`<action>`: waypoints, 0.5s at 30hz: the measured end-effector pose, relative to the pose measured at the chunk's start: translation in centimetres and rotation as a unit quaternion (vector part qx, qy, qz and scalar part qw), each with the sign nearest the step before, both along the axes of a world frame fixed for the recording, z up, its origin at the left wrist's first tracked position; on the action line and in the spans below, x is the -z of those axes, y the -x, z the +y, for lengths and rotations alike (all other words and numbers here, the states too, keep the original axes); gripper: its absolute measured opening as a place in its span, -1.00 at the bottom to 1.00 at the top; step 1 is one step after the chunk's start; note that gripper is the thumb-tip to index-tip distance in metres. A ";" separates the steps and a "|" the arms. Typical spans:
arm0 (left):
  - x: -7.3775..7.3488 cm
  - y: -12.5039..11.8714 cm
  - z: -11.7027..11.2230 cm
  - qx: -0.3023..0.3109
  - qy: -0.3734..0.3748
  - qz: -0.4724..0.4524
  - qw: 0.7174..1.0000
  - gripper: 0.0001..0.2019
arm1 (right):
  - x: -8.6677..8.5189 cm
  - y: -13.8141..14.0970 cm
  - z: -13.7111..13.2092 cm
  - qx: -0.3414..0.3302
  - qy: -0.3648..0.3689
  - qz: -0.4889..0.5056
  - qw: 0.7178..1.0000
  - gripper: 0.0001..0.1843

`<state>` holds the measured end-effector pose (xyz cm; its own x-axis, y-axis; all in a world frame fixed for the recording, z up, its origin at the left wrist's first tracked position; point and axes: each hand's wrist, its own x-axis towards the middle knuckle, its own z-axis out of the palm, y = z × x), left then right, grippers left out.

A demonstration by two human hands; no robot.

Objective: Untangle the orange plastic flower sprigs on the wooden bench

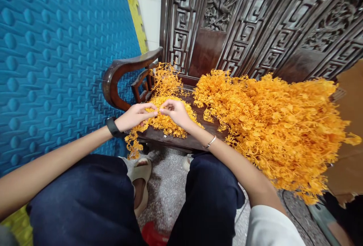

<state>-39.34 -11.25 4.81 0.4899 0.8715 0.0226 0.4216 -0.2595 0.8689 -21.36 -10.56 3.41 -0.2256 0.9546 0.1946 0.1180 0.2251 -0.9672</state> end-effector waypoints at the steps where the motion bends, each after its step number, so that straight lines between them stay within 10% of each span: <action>1: -0.1 0.0 0.0 0.001 -0.009 0.003 1.000 -0.84 | 0.0 -0.1 0.1 0.008 0.010 0.001 1.000 -0.73; 15: -0.9 -2.4 0.1 -0.043 -0.073 -0.004 0.996 -0.79 | -0.5 -0.8 1.4 0.167 -0.063 -0.049 0.983 -0.87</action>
